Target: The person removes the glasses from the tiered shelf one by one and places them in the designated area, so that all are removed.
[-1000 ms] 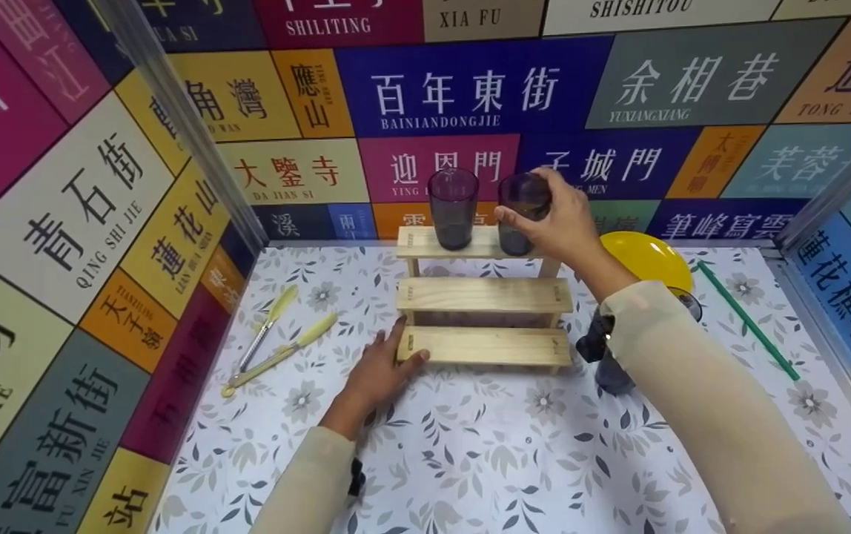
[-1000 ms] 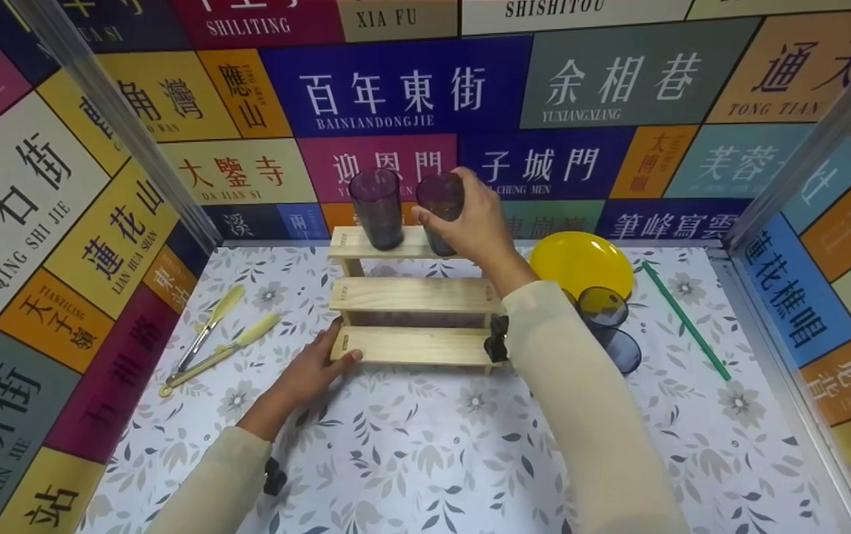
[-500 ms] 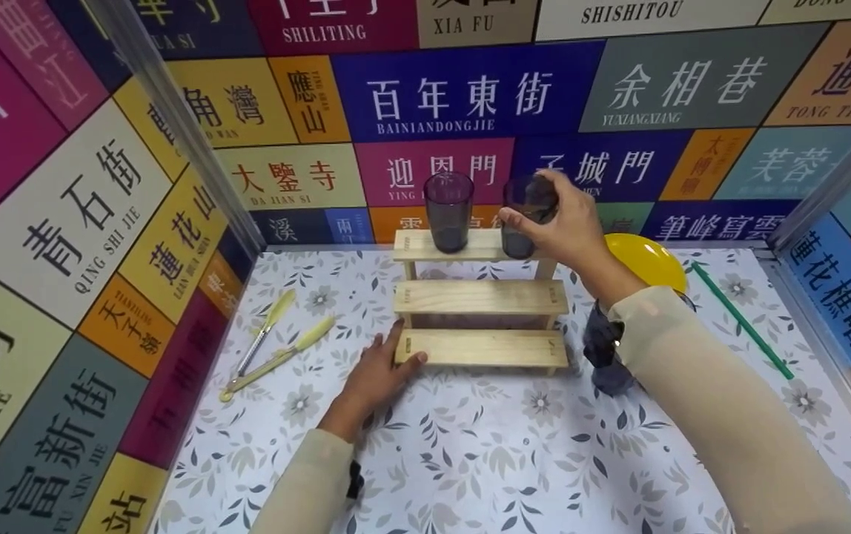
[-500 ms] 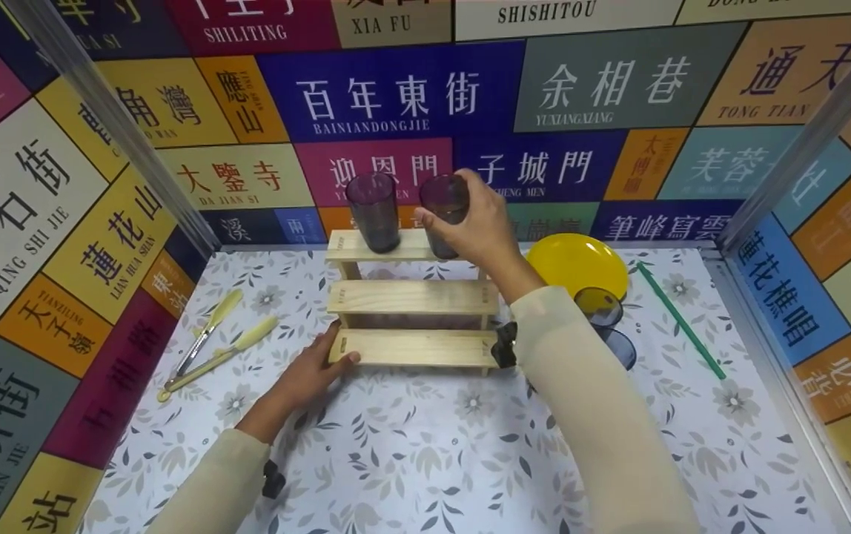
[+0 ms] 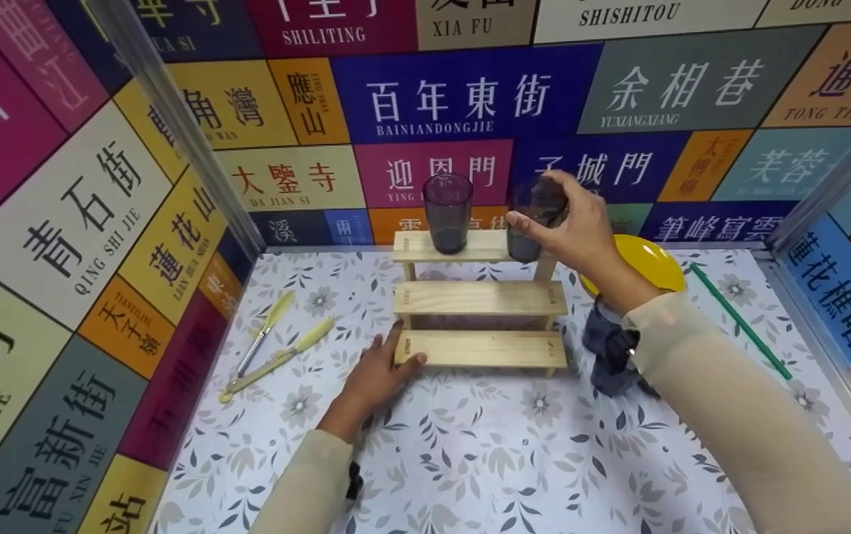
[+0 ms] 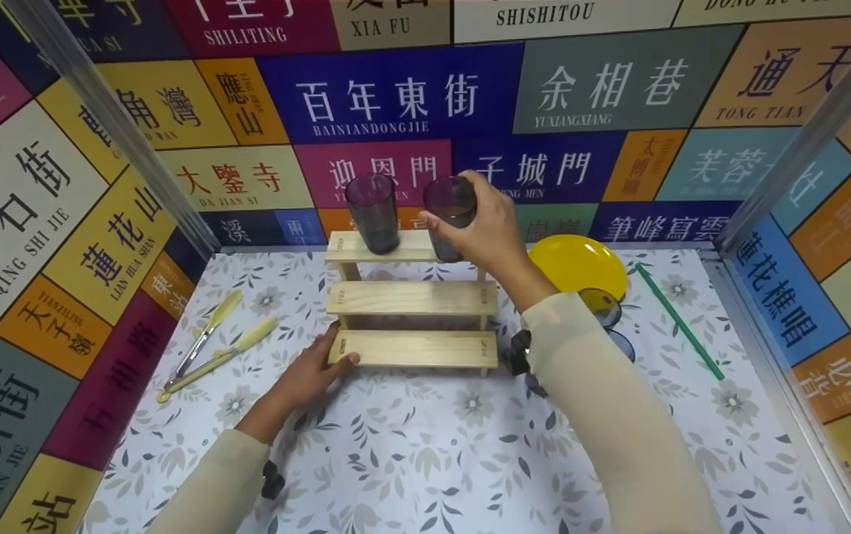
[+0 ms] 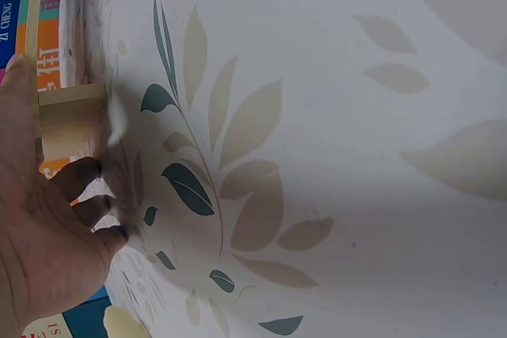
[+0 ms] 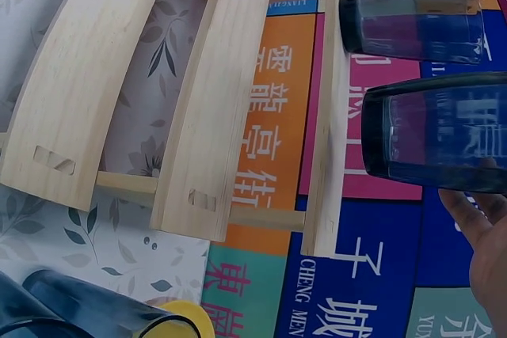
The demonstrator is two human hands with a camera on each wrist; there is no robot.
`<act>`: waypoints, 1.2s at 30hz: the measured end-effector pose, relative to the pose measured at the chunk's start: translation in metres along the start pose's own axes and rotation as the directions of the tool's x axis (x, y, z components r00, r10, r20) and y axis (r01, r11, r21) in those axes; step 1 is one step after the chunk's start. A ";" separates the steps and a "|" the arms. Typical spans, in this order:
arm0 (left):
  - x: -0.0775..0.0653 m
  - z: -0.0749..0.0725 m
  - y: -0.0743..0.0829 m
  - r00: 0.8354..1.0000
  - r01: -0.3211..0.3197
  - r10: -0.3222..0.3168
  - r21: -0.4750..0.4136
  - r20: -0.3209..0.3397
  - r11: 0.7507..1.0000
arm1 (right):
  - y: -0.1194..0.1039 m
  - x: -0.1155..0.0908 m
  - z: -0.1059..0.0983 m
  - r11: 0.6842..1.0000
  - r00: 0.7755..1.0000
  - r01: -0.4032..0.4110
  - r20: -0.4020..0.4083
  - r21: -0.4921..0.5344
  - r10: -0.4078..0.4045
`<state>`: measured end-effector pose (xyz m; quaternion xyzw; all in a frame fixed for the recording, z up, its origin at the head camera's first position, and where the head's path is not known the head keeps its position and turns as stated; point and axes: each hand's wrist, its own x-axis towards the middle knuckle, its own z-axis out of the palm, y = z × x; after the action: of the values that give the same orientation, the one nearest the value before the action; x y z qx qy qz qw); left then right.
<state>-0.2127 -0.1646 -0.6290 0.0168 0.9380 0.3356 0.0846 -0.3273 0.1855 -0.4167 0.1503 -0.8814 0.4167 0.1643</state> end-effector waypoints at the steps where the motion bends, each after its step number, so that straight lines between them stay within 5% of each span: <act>1: 0.000 0.000 0.000 1.000 0.000 0.000 0.001 0.000 1.000 | 0.001 -0.001 -0.001 1.000 1.000 0.004 -0.003 -0.001 -0.004; 8: 0.002 0.002 -0.001 1.000 -0.004 0.004 -0.004 -0.005 1.000 | 0.002 -0.009 -0.010 1.000 1.000 0.004 -0.022 0.020 -0.003; 22: 0.002 0.004 -0.002 1.000 -0.013 0.013 0.001 -0.007 1.000 | 0.003 -0.026 -0.023 0.987 0.991 -0.132 -0.019 0.089 0.134; 36: 0.002 0.003 -0.001 1.000 -0.022 0.022 0.014 -0.015 1.000 | 0.011 -0.046 -0.036 0.991 0.994 -0.101 -0.037 0.086 0.105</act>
<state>-0.2139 -0.1637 -0.6323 0.0252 0.9408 0.3301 0.0734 -0.2847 0.2263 -0.4220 0.1026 -0.8660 0.4645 0.1543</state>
